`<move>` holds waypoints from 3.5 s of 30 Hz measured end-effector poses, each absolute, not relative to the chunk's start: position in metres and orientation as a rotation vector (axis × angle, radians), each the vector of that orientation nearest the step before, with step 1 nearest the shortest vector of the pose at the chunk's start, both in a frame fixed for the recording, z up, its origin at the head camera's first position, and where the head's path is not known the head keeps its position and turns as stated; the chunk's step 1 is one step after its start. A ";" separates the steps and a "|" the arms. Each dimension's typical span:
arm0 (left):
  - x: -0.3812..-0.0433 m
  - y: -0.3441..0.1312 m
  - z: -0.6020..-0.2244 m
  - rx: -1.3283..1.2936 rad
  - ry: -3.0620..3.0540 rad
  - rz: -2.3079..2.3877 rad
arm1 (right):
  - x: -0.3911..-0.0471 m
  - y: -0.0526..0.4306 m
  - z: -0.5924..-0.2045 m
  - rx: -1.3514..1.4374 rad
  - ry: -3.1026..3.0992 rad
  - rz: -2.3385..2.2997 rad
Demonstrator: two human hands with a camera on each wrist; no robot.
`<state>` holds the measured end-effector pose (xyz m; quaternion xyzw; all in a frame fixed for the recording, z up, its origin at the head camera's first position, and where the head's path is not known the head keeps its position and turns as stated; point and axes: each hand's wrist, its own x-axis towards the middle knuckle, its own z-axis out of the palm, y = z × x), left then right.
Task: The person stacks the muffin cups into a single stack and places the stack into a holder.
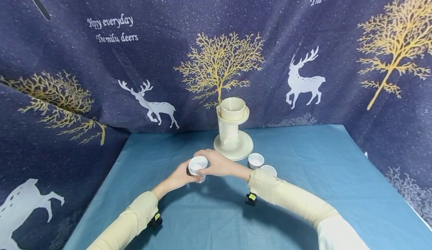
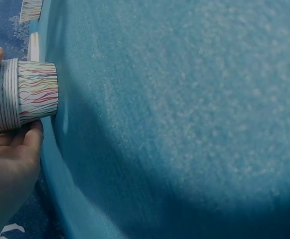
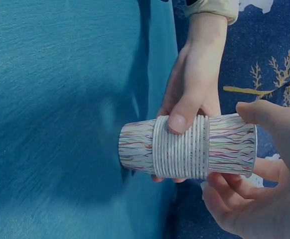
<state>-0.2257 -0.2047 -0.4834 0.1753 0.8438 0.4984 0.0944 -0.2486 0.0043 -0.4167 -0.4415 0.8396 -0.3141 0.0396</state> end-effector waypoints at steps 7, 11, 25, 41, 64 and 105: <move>-0.224 -0.204 -0.484 0.526 2.514 1.485 | -0.249 -0.004 -0.419 -1.301 2.622 -0.952; -0.224 -0.204 -0.486 0.530 2.529 1.475 | -0.250 -0.008 -0.419 -1.270 2.656 -0.966; -0.223 -0.204 -0.484 0.526 2.530 1.472 | -0.248 -0.016 -0.425 -1.240 2.696 -0.982; -0.225 -0.205 -0.483 0.552 2.531 1.472 | -0.246 -0.009 -0.438 -1.158 2.655 -0.927; -0.225 -0.201 -0.486 0.429 2.641 1.427 | -0.230 0.049 -0.436 -0.951 2.598 -1.143; -0.223 -0.197 -0.490 0.329 2.669 1.440 | -0.243 0.205 -0.450 -0.931 2.833 -1.153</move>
